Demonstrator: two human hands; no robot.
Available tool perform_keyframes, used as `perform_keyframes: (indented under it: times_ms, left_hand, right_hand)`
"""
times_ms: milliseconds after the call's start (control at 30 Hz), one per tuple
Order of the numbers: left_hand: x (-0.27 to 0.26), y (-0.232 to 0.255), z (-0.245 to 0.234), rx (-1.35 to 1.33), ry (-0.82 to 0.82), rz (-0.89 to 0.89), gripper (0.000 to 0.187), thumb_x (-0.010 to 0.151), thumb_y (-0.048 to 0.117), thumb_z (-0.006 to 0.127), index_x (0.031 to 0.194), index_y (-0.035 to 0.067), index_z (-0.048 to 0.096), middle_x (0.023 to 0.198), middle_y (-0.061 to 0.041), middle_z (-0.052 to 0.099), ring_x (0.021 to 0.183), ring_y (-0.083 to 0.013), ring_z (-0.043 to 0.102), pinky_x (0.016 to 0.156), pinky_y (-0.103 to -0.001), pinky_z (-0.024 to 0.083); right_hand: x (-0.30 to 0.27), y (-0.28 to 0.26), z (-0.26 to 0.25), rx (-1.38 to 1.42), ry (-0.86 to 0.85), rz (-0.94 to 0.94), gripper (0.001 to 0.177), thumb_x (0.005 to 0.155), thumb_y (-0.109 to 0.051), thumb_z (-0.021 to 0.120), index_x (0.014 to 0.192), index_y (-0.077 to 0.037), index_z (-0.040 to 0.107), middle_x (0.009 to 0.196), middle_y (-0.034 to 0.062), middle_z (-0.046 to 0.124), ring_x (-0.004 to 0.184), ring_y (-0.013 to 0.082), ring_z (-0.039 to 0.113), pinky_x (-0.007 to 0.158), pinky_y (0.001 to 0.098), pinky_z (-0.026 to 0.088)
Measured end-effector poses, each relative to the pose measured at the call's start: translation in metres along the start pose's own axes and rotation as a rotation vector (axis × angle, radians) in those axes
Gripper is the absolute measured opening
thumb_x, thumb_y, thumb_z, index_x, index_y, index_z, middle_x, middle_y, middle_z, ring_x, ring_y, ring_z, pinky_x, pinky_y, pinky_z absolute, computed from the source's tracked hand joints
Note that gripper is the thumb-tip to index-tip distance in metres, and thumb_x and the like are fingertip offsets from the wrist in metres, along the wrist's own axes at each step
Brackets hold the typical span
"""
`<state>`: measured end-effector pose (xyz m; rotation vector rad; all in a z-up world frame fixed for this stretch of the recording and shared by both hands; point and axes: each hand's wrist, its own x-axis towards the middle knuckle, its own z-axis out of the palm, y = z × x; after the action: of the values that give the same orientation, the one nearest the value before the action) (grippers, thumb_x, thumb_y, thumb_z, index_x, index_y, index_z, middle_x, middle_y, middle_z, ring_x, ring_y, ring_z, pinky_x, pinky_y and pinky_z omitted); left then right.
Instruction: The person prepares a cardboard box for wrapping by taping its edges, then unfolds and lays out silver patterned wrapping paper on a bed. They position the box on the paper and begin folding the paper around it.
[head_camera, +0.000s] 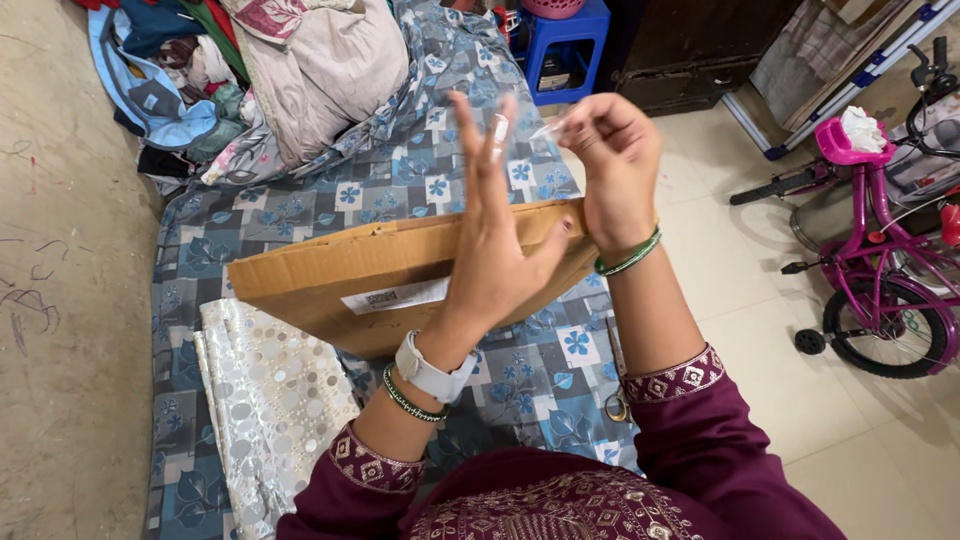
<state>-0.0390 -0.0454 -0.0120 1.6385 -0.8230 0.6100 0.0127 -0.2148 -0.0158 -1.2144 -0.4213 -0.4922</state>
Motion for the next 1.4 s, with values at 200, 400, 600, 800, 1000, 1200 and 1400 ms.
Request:
perform_keyframes:
  times_ms: [200,400,600,800,1000,1200,1400]
  left_hand:
    - [0.001,0.0,0.004,0.373,-0.229,-0.14,0.127,0.075,0.027,0.093,0.16,0.009,0.001,0.152,-0.024,0.045,0.124,-0.0405,0.054,0.104,-0.05,0.041]
    - [-0.002,-0.007,0.016,0.5,-0.226,-0.179,0.13,0.068,0.033,0.092,0.16,0.008,0.004,0.102,-0.003,0.077,0.09,-0.0236,0.074,0.086,-0.043,0.048]
    - [-0.005,-0.008,0.018,0.55,-0.228,-0.066,0.119,0.075,0.032,0.089,0.159,0.002,0.011,0.092,-0.005,0.071,0.093,-0.0237,0.069,0.086,-0.04,0.044]
    - [-0.005,-0.006,0.018,0.586,-0.248,-0.039,0.106,0.076,0.017,0.082,0.158,-0.001,0.016,0.091,-0.004,0.069,0.092,-0.0225,0.066,0.083,-0.041,0.042]
    - [-0.008,-0.005,0.018,0.569,-0.242,-0.034,0.101,0.077,0.011,0.079,0.158,-0.001,0.019,0.091,-0.003,0.07,0.093,-0.0208,0.067,0.08,-0.04,0.04]
    - [-0.01,-0.003,0.019,0.568,-0.225,-0.027,0.101,0.076,0.01,0.078,0.158,0.0,0.02,0.092,-0.003,0.069,0.093,-0.0208,0.067,0.08,-0.039,0.039]
    - [-0.01,-0.001,0.019,0.537,-0.233,-0.063,0.104,0.079,0.022,0.084,0.159,0.003,0.02,0.091,-0.003,0.069,0.092,-0.022,0.065,0.081,-0.039,0.04]
  right_hand:
    - [-0.004,-0.011,-0.009,0.187,0.083,0.052,0.003,0.104,-0.007,0.067,0.105,-0.006,0.064,0.098,0.0013,0.068,0.095,0.0117,0.065,0.087,0.0266,0.054]
    - [0.003,-0.042,-0.054,-0.018,-0.142,0.228,0.004,0.106,-0.004,0.067,0.104,-0.004,0.063,0.094,0.0018,0.066,0.087,0.011,0.063,0.083,0.0244,0.051]
    - [0.019,-0.06,-0.099,-0.212,-0.431,0.468,0.005,0.098,0.001,0.07,0.102,0.001,0.066,0.095,0.0033,0.067,0.089,0.0097,0.063,0.082,0.0237,0.051]
    - [0.036,-0.072,-0.095,-0.287,-0.657,0.64,0.007,0.093,0.0,0.069,0.099,0.002,0.069,0.091,0.0027,0.069,0.086,0.0083,0.065,0.079,0.0224,0.052]
    - [0.054,-0.066,-0.083,-0.572,-0.885,0.669,0.009,0.089,-0.005,0.075,0.093,0.002,0.07,0.084,0.0024,0.071,0.077,0.0059,0.065,0.07,0.0219,0.052]
    - [0.066,-0.062,-0.08,-0.568,-1.05,0.649,0.008,0.09,-0.005,0.074,0.093,0.002,0.07,0.082,-0.0007,0.068,0.075,0.0038,0.062,0.066,0.0217,0.051]
    - [0.065,-0.056,-0.077,-0.577,-1.059,0.617,0.009,0.089,-0.005,0.074,0.093,0.001,0.069,0.083,-0.002,0.068,0.077,0.0034,0.062,0.069,0.0223,0.051]
